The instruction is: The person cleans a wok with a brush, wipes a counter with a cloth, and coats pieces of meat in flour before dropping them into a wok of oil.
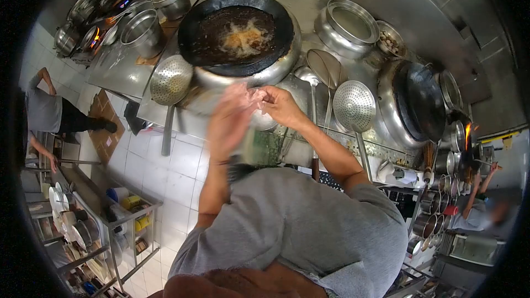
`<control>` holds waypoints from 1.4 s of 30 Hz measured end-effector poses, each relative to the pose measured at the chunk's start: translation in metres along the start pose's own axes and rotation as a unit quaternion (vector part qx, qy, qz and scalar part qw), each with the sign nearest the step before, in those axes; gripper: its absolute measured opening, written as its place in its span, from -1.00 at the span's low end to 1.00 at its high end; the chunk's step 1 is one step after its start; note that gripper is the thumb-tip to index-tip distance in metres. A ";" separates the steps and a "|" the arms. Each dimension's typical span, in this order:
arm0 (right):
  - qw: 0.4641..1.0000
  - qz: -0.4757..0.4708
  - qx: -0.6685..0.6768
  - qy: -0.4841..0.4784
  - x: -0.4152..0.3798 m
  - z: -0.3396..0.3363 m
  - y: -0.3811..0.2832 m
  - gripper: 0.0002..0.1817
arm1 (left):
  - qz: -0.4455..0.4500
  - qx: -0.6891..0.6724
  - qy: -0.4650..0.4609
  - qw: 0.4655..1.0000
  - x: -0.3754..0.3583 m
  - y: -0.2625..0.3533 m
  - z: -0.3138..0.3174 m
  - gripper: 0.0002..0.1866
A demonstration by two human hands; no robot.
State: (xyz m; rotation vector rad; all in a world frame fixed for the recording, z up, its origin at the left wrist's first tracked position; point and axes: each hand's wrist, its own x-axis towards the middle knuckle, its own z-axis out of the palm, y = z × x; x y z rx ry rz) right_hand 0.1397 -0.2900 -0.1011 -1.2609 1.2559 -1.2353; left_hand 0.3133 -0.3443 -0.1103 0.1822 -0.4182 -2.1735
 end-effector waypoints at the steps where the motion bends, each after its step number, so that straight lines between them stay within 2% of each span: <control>1: 1.000 0.014 0.008 0.003 0.000 -0.006 0.003 -0.76 | 0.009 0.001 -0.001 1.000 -0.001 0.002 -0.004 -0.61; 3: 0.999 0.041 0.021 0.006 0.004 -0.018 -0.010 -0.79 | 0.031 0.000 -0.003 1.000 -0.005 0.012 -0.016 -0.60; 7: 0.957 0.091 0.275 0.032 0.014 -0.026 -0.028 -0.74 | 0.050 0.048 0.061 0.996 -0.021 0.039 -0.044 -0.67; 8: 0.957 0.094 0.275 0.011 0.018 -0.031 -0.030 -0.71 | 0.051 0.060 0.072 0.994 -0.027 0.044 -0.053 -0.68; 11: 0.997 0.053 0.038 0.041 0.059 -0.056 -0.016 -0.76 | 0.034 0.067 0.113 0.991 -0.045 0.052 -0.068 -0.74; 12: 0.984 -0.067 -0.152 0.070 0.084 -0.070 -0.006 -0.78 | 0.023 0.065 0.128 0.989 -0.049 0.054 -0.071 -0.76; 13: 0.920 -0.185 -0.332 0.098 0.113 -0.084 0.002 -0.79 | 0.014 0.072 0.117 0.990 -0.050 0.053 -0.075 -0.76; 15: 0.826 -0.093 -0.536 0.145 0.163 -0.107 0.003 -0.77 | -0.005 0.086 0.091 0.992 -0.046 0.050 -0.079 -0.77; 17: 0.798 0.013 -0.590 0.122 0.204 -0.127 0.001 -0.75 | -0.008 0.073 0.102 0.992 -0.044 0.046 -0.064 -0.76; 20: 0.835 -0.101 -0.506 0.190 0.220 -0.139 0.002 -0.73 | -0.002 0.076 0.116 0.990 -0.038 0.042 -0.057 -0.75; 23: 0.876 -0.124 -0.442 0.145 0.154 -0.076 -0.050 -0.64 | 0.001 0.102 0.138 0.985 -0.036 0.036 -0.064 -0.77; 25: 0.933 -0.089 -0.349 0.016 0.096 -0.034 -0.051 -0.60 | -0.011 0.139 0.135 0.981 -0.027 0.032 -0.062 -0.79; 27: 0.922 -0.058 -0.367 -0.106 0.049 0.002 -0.047 -0.60 | -0.033 0.189 0.111 0.975 -0.017 0.025 -0.051 -0.81; 29: 0.930 -0.141 -0.335 -0.057 0.022 0.029 -0.038 -0.61 | 0.052 0.405 0.081 0.909 -0.014 0.013 -0.026 -0.82; 31: 0.963 -0.081 -0.257 -0.024 0.012 0.022 -0.033 -0.62 | 0.087 0.493 0.028 0.865 -0.008 0.005 -0.021 -0.81; 32: 0.975 -0.052 -0.215 -0.009 0.007 0.018 -0.030 -0.62 | 0.076 0.482 -0.003 0.873 -0.003 0.004 -0.025 -0.80; 34: 0.989 0.009 -0.143 0.026 0.000 0.003 -0.024 -0.66 | 0.017 0.347 -0.014 0.937 0.004 0.001 -0.032 -0.80; 36: 0.992 0.073 -0.099 0.036 -0.003 -0.013 -0.025 -0.69 | -0.083 0.080 0.034 0.993 0.005 0.002 -0.018 -0.82; 39: 0.998 0.051 -0.022 0.013 -0.009 -0.020 -0.015 -0.68 | -0.071 0.117 0.051 0.989 -0.003 0.003 0.004 -0.81; 42: 0.999 0.047 0.003 0.000 -0.007 -0.020 0.001 -0.66 | -0.108 0.190 -0.021 0.976 -0.005 0.004 -0.011 -0.79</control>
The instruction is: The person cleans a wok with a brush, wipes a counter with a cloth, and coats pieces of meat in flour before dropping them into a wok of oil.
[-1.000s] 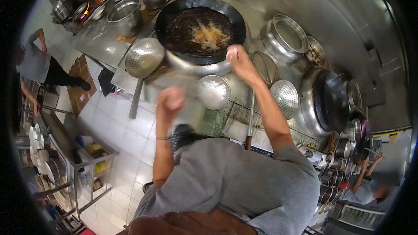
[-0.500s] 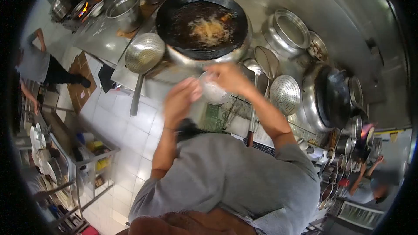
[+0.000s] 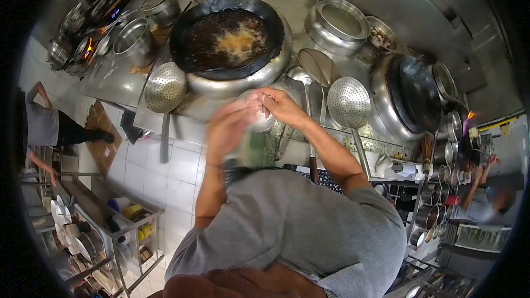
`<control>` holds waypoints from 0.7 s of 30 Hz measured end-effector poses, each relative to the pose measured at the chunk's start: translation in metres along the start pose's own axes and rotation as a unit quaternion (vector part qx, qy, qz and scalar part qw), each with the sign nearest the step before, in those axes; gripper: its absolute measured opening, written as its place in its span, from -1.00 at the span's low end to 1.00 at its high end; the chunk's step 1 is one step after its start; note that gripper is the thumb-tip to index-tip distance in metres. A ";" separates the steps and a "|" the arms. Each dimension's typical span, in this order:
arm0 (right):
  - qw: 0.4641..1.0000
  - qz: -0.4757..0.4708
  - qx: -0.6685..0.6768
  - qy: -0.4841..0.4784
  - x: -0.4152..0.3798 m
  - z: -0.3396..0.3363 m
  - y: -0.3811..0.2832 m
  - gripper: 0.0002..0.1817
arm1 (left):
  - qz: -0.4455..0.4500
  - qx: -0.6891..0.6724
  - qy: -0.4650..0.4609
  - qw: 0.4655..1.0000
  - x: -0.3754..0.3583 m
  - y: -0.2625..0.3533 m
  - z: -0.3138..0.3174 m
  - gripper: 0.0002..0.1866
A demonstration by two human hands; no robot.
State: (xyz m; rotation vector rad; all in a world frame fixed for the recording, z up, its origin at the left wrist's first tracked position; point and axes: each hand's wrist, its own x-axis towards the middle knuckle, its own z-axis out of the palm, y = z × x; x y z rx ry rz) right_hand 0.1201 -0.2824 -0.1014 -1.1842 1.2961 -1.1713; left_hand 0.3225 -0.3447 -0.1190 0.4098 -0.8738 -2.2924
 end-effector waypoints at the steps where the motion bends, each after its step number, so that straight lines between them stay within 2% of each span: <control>1: 0.999 -0.027 -0.043 0.000 0.002 0.001 0.005 -0.66 | 0.007 0.003 -0.001 1.000 -0.001 -0.003 -0.003 -0.79; 4: 0.976 -0.094 -0.199 -0.002 0.005 0.005 0.001 -0.66 | 0.009 0.001 -0.002 1.000 -0.006 -0.002 -0.001 -0.80; 6: 0.933 -0.120 -0.339 -0.001 0.002 0.005 -0.028 -0.66 | -0.012 -0.013 -0.003 1.000 -0.005 0.000 -0.005 -0.80; 9: 0.961 -0.050 -0.270 0.042 0.015 -0.007 -0.012 -0.64 | -0.033 -0.101 0.021 0.994 -0.010 0.012 -0.005 -0.76; 10: 0.990 0.044 -0.133 0.017 0.015 -0.015 -0.012 -0.66 | -0.024 -0.074 0.042 0.996 -0.008 0.012 -0.006 -0.77; 13: 0.989 0.033 0.137 -0.036 0.013 -0.005 -0.039 -0.74 | -0.006 -0.028 0.088 0.996 0.000 0.006 -0.009 -0.81; 14: 0.992 0.026 0.105 -0.071 0.015 -0.009 -0.035 -0.79 | -0.006 -0.033 0.092 0.995 0.002 0.005 -0.008 -0.83; 18: 0.997 0.044 0.052 -0.041 0.028 -0.021 -0.006 -0.79 | 0.024 -0.104 0.047 0.993 0.013 -0.010 -0.032 -0.85; 21: 0.975 -0.118 -0.178 0.056 0.053 -0.015 -0.037 -0.78 | 0.020 -0.150 0.073 0.986 0.009 -0.014 -0.054 -0.82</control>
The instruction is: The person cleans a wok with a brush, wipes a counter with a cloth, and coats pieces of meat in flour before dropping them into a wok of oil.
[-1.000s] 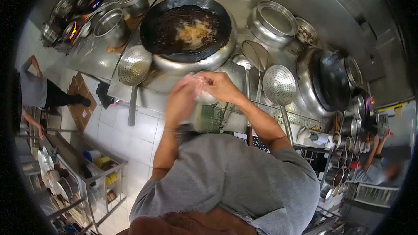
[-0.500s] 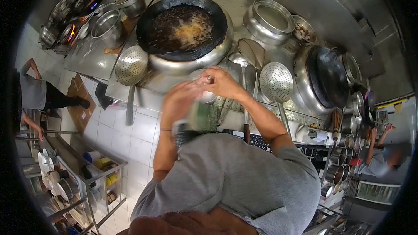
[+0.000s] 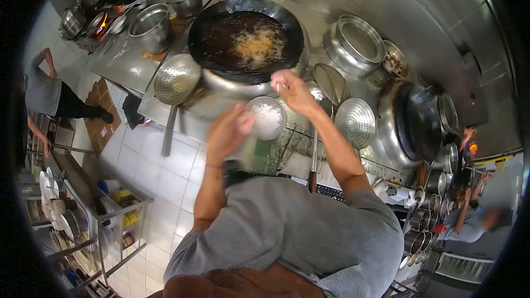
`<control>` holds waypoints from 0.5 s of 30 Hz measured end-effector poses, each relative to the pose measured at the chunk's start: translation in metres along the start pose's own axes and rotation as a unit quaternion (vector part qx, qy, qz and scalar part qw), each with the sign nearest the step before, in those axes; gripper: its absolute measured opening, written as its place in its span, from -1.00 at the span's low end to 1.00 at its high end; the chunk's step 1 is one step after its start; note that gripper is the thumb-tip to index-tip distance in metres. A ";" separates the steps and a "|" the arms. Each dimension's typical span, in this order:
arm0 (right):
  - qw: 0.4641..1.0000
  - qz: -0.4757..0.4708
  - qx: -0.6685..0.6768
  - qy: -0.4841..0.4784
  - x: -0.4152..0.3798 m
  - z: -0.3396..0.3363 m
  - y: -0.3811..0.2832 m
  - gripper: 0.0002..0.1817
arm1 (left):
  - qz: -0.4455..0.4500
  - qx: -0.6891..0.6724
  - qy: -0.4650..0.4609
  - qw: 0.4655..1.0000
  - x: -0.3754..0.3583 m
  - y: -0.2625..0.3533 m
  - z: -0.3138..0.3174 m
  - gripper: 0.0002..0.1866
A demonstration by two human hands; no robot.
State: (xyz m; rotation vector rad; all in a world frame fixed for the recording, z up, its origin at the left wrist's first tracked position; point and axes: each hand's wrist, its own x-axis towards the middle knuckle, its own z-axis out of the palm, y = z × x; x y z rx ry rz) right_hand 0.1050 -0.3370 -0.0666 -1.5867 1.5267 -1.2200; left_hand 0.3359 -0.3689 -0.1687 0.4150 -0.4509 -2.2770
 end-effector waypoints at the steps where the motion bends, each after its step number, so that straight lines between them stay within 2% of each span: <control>1: 0.992 -0.068 -0.101 0.031 0.018 -0.002 -0.003 -0.80 | 0.009 0.016 0.012 1.000 -0.001 0.001 -0.006 -0.82; 4: 0.951 -0.145 -0.273 0.014 0.083 -0.002 0.030 -0.84 | 0.029 0.043 0.031 0.998 -0.010 0.006 -0.011 -0.82; 6: 0.904 -0.068 -0.416 -0.072 0.136 0.004 0.050 -0.83 | 0.039 0.029 0.025 0.999 -0.027 0.025 0.013 -0.81; 8: 0.926 -0.009 -0.377 -0.024 0.176 0.013 0.068 -0.71 | 0.039 0.021 -0.011 0.999 -0.038 0.040 0.022 -0.76; 11: 0.970 -0.001 -0.222 0.099 0.210 0.009 0.070 -0.59 | 0.046 0.038 -0.031 0.998 -0.046 0.050 0.016 -0.61; 12: 0.966 -0.038 -0.225 0.118 0.206 0.008 0.056 -0.57 | 0.052 0.048 -0.033 0.997 -0.047 0.051 0.013 -0.53; 14: 0.954 -0.110 -0.231 0.154 0.184 0.001 0.026 -0.53 | 0.059 0.053 -0.033 0.996 -0.045 0.051 0.010 -0.57; 15: 0.965 -0.122 -0.193 0.129 0.161 0.001 0.015 -0.56 | 0.063 0.056 -0.033 0.996 -0.044 0.051 0.008 -0.59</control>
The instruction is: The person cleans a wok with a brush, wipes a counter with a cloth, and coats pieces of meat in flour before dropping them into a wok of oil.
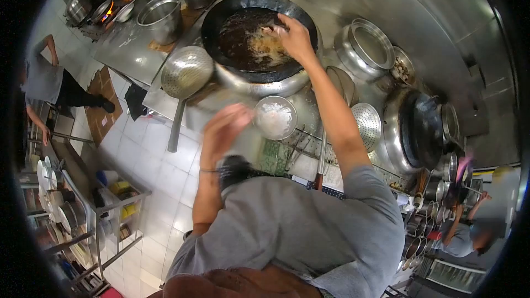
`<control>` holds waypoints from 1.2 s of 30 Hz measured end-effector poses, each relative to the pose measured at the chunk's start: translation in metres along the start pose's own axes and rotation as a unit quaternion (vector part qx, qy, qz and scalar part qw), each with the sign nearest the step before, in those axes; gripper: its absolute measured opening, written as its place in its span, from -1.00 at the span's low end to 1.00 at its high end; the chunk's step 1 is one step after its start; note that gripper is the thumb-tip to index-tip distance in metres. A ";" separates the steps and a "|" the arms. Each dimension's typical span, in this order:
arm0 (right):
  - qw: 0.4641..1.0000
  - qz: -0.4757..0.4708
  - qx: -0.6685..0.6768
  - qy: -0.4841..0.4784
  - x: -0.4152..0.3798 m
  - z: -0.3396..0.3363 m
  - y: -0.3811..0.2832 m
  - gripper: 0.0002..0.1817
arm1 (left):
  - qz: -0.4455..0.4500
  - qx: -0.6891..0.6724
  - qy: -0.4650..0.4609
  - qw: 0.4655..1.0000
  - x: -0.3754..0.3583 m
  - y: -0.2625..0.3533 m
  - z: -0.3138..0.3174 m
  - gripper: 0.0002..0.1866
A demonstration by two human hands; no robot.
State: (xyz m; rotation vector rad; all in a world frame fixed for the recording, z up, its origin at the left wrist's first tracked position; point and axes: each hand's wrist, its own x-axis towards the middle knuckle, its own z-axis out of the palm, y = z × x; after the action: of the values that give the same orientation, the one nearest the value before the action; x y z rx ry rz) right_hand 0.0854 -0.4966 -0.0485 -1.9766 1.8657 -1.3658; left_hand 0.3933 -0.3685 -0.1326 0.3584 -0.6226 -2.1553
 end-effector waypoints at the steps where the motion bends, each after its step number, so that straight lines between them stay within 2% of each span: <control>1: 0.999 -0.009 0.044 -0.019 -0.025 -0.009 -0.017 -0.59 | 0.000 -0.010 0.003 1.000 0.004 -0.004 -0.002 -0.64; 3: 0.976 0.063 0.134 -0.161 -0.088 -0.024 -0.053 -0.55 | -0.007 -0.028 0.006 1.000 0.014 -0.018 -0.001 -0.74; 5: 0.940 0.062 0.148 -0.300 -0.141 -0.034 -0.073 -0.48 | -0.039 0.040 0.014 0.998 0.021 -0.024 0.013 -0.76; 6: 0.934 0.077 0.206 -0.283 -0.166 -0.031 -0.078 -0.44 | -0.057 0.076 0.013 0.995 0.024 -0.027 0.022 -0.77; 8: 0.959 0.029 0.160 -0.234 -0.183 -0.037 -0.088 -0.52 | -0.071 0.157 0.012 0.985 0.029 -0.035 0.041 -0.79; 10: 0.960 0.092 0.134 -0.226 -0.190 -0.048 -0.071 -0.60 | -0.072 0.207 0.015 0.975 0.030 -0.040 0.056 -0.81; 11: 0.959 0.123 0.122 -0.222 -0.193 -0.055 -0.067 -0.63 | -0.067 0.216 0.020 0.974 0.030 -0.041 0.063 -0.81; 12: 0.960 0.153 0.124 -0.201 -0.196 -0.063 -0.068 -0.78 | -0.060 0.223 0.026 0.973 0.030 -0.043 0.068 -0.81; 15: 0.957 0.170 0.184 -0.149 -0.207 -0.081 -0.053 -0.85 | -0.020 0.064 -0.012 0.998 0.038 -0.047 0.053 -0.79; 16: 0.951 0.163 0.239 -0.111 -0.213 -0.082 -0.046 -0.85 | 0.017 0.135 -0.041 0.990 0.041 -0.052 0.040 -0.77; 17: 0.924 0.208 0.300 -0.111 -0.211 -0.084 -0.047 -0.85 | 0.057 0.202 -0.065 0.976 0.045 -0.058 0.027 -0.75; 19: 0.853 0.293 0.418 -0.111 -0.206 -0.089 -0.054 -0.86 | -0.085 -0.011 -0.028 0.996 0.033 -0.036 0.057 -0.72; 20: 0.802 0.306 0.506 -0.086 -0.204 -0.086 -0.060 -0.90 | -0.007 0.141 -0.076 0.987 0.031 -0.039 0.056 -0.71; 21: 0.803 0.305 0.501 -0.106 -0.205 -0.080 -0.053 -0.88 | 0.071 0.289 -0.122 0.947 0.030 -0.044 0.057 -0.69; 23: 0.804 0.304 0.490 -0.146 -0.207 -0.066 -0.034 -0.83 | 0.085 0.402 -0.120 0.904 0.026 -0.050 0.063 -0.65; 25: 0.904 0.210 0.339 -0.155 -0.204 -0.054 -0.045 -0.79 | -0.039 0.341 -0.026 0.939 0.015 -0.043 0.081 -0.60; 26: 0.939 0.158 0.260 -0.160 -0.203 -0.048 -0.052 -0.77 | -0.041 0.351 -0.019 0.935 0.014 -0.044 0.079 -0.60; 28: 0.962 0.065 0.162 -0.209 -0.201 -0.043 -0.059 -0.75 | -0.047 0.372 -0.006 0.927 0.015 -0.047 0.071 -0.61; 29: 0.967 0.017 0.112 -0.228 -0.199 -0.042 -0.063 -0.74 | -0.011 0.419 -0.026 0.908 0.018 -0.050 0.059 -0.64; 30: 0.944 0.119 0.174 -0.253 -0.194 -0.044 -0.075 -0.76 | 0.024 0.463 -0.048 0.885 0.021 -0.052 0.047 -0.68; 31: 0.950 0.111 0.152 -0.250 -0.192 -0.043 -0.073 -0.76 | 0.060 0.506 -0.068 0.858 0.024 -0.056 0.036 -0.71; 33: 0.959 0.092 0.109 -0.244 -0.188 -0.043 -0.064 -0.76 | 0.038 0.448 -0.024 0.893 0.018 -0.046 0.044 -0.77; 36: 0.949 0.125 0.185 -0.225 -0.189 -0.037 -0.050 -0.82 | -0.040 0.286 0.057 0.956 0.015 -0.038 0.052 -0.80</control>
State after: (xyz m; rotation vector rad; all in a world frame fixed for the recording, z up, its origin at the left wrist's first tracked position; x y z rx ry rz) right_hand 0.1286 -0.3076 -0.0945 -1.6255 1.4641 -0.9953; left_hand 0.3360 -0.3444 -0.1105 0.8215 -1.1802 -1.9774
